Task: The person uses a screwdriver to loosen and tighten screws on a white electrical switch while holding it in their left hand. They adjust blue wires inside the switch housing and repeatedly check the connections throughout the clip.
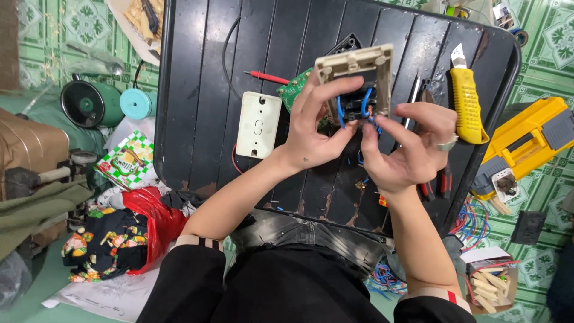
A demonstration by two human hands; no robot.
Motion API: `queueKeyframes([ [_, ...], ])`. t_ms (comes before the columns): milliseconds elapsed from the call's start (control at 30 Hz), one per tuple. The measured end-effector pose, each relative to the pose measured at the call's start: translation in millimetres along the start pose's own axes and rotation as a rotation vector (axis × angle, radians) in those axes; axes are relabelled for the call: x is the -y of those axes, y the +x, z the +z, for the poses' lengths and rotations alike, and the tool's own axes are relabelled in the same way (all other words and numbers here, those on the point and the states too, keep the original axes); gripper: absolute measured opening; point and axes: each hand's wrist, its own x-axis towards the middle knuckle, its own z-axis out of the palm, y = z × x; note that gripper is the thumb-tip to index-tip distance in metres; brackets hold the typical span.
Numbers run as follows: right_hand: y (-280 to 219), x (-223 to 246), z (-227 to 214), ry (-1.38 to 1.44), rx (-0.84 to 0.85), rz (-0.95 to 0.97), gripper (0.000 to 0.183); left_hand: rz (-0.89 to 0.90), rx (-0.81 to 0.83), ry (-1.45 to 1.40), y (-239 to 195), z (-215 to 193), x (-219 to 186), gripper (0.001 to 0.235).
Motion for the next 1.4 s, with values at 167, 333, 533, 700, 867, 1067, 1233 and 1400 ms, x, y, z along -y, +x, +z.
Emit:
queueKeyframes([
  [167,-1.3,-2.8,-0.7,0.224,-0.033,0.168,0.009,0.077,-0.084,-0.021,-18.3,9.5,27.8,0.053],
  [333,-10.5,-3.6,1.9,0.366,-0.009,0.360,0.010,0.135,-0.085,0.034,-8.5,6.2,18.7,0.057],
  [533,-5.8,1.7,-3.2,0.465,0.020,0.529,0.011,0.202,-0.048,0.110,2.8,6.7,4.7,0.055],
  [700,1.2,10.0,-5.0,0.425,0.026,0.586,0.009,0.162,-0.054,0.096,-1.5,6.2,9.5,0.051],
  [867,2.4,6.0,-4.6,0.468,0.079,0.633,0.010,0.140,-0.058,0.107,-2.1,9.7,9.7,0.049],
  [1067,-0.1,5.0,-5.7,0.478,0.130,0.666,0.010,0.169,-0.067,0.152,-7.7,9.1,21.0,0.050],
  [1233,-2.7,1.7,-6.0,0.515,0.138,0.705,0.012,0.164,-0.067,0.159,-9.1,10.1,20.4,0.051],
  [1400,-4.6,-0.8,-4.8,0.555,0.135,0.733,0.011,0.153,-0.066,0.141,-8.4,11.1,19.0,0.052],
])
